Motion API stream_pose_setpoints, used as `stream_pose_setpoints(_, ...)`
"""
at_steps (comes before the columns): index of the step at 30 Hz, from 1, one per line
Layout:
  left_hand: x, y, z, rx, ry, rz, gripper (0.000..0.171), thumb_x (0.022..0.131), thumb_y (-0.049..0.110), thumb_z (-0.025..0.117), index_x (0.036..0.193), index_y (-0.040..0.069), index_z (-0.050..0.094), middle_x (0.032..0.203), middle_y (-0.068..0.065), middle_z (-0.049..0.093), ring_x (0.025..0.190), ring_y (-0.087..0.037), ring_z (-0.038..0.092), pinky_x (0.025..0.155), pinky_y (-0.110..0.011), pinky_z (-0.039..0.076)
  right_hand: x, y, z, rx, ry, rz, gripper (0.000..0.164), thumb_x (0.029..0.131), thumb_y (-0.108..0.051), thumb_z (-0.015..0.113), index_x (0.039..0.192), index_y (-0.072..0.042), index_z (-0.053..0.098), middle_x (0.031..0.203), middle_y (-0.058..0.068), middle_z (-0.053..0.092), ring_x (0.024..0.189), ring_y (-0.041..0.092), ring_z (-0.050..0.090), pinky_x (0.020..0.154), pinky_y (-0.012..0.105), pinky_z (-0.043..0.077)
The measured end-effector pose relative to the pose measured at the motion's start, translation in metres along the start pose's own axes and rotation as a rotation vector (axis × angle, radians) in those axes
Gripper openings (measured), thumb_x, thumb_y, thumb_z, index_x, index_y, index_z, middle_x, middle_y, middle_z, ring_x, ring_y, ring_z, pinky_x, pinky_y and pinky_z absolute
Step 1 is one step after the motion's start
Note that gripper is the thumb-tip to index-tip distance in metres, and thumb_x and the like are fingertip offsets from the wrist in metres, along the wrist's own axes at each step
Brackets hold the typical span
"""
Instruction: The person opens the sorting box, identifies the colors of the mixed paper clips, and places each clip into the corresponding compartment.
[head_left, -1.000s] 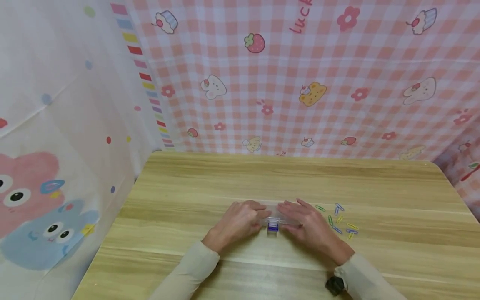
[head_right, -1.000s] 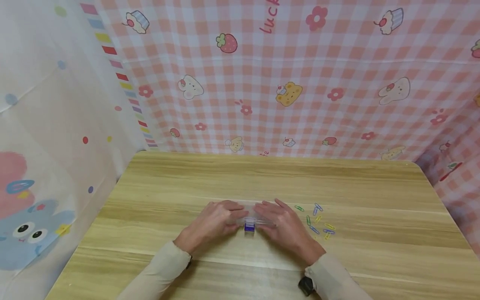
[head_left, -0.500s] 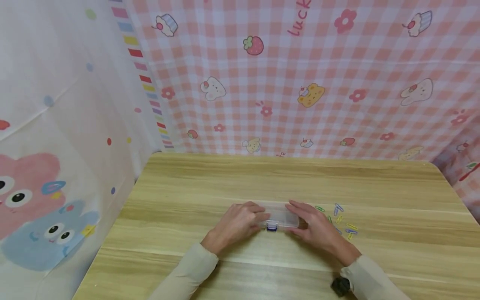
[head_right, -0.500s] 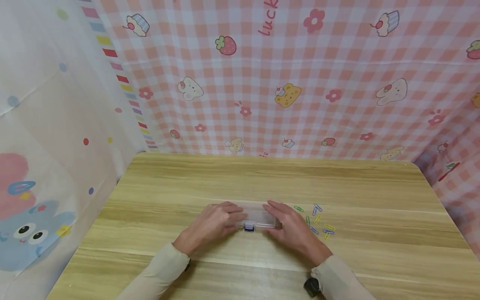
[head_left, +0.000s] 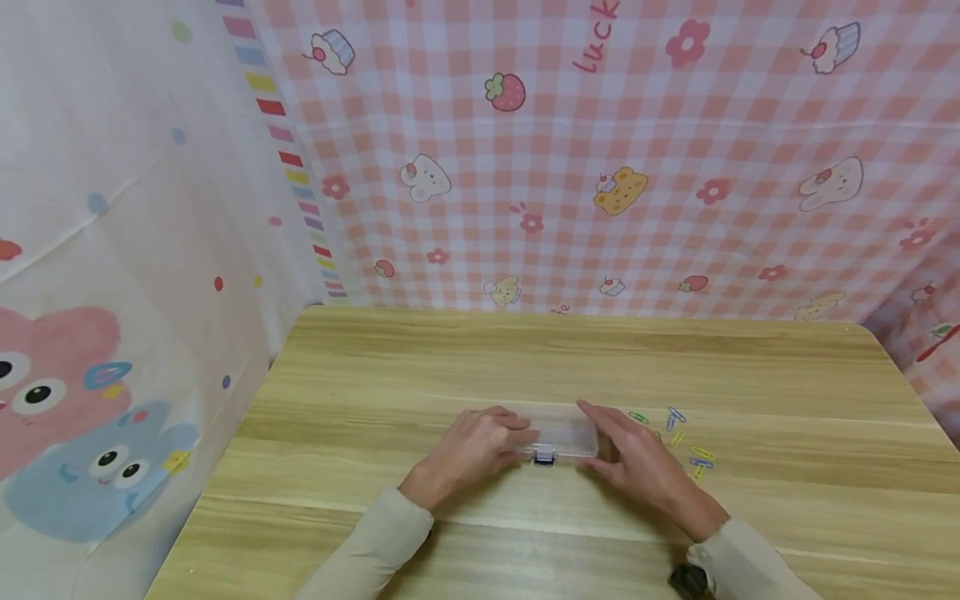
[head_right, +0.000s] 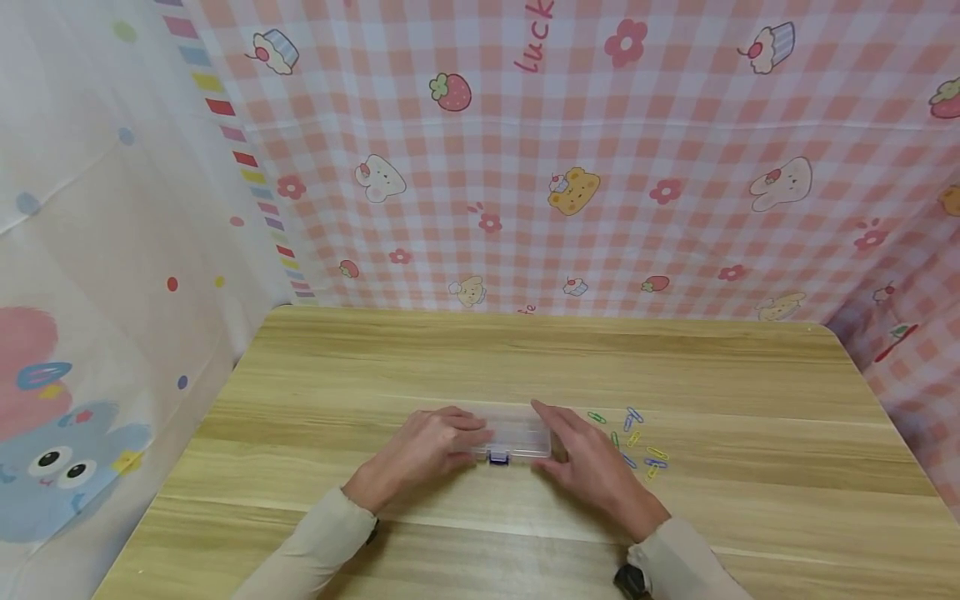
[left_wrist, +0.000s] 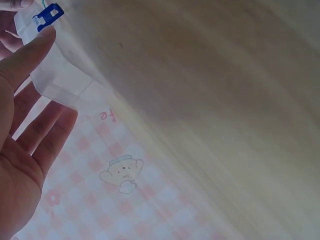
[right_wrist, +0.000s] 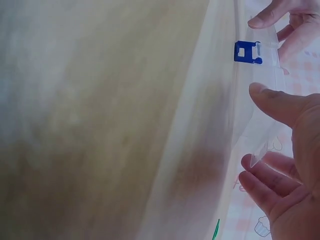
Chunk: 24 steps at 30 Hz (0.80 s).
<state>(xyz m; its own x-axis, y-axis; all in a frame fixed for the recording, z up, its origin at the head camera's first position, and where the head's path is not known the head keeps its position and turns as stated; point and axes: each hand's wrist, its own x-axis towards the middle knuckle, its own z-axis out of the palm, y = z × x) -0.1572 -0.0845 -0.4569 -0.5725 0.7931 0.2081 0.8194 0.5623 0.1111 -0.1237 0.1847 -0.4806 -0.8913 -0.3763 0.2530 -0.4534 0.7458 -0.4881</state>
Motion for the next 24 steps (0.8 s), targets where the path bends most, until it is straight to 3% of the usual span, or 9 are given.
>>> stream_pose_setpoints(6,0.0007,-0.0041,-0.0032,-0.073,-0.014,-0.008,0.034,0.087,0.023,0.077,0.12,0.02,0.073,0.124,0.001,0.069,0.114,-0.017,0.066,0.097,-0.033,0.054,0.0007,-0.0032,-0.0011,-0.003,-0.016,0.064,0.093,0.075,-0.02,0.088,0.153,-0.011,0.037,0.137,0.02,0.056,0.121,0.038,0.059,0.094,0.052,0.054)
stream_pose_setpoints(17,0.0064,-0.008,-0.0011,-0.059,-0.018,-0.002,0.033,0.087,0.028,0.076,0.119,0.019,0.074,0.126,0.002,0.069,0.116,-0.017,0.064,0.098,-0.033,0.053,0.0037,-0.0028,-0.0005,-0.007,-0.018,0.102,0.095,0.076,-0.017,0.088,0.154,-0.011,0.034,0.136,0.023,0.055,0.117,0.041,0.06,0.093,0.054,0.054)
stream_pose_setpoints(24,0.0094,-0.0092,-0.0024,-0.103,-0.016,-0.033,0.03,0.088,0.025,0.076,0.118,0.019,0.074,0.124,0.004,0.069,0.116,-0.015,0.064,0.099,-0.032,0.053,0.0036,-0.0044,-0.0001,-0.008,-0.033,0.137,0.097,0.076,-0.018,0.087,0.155,-0.012,0.031,0.138,0.025,0.053,0.117,0.042,0.06,0.094,0.054,0.053)
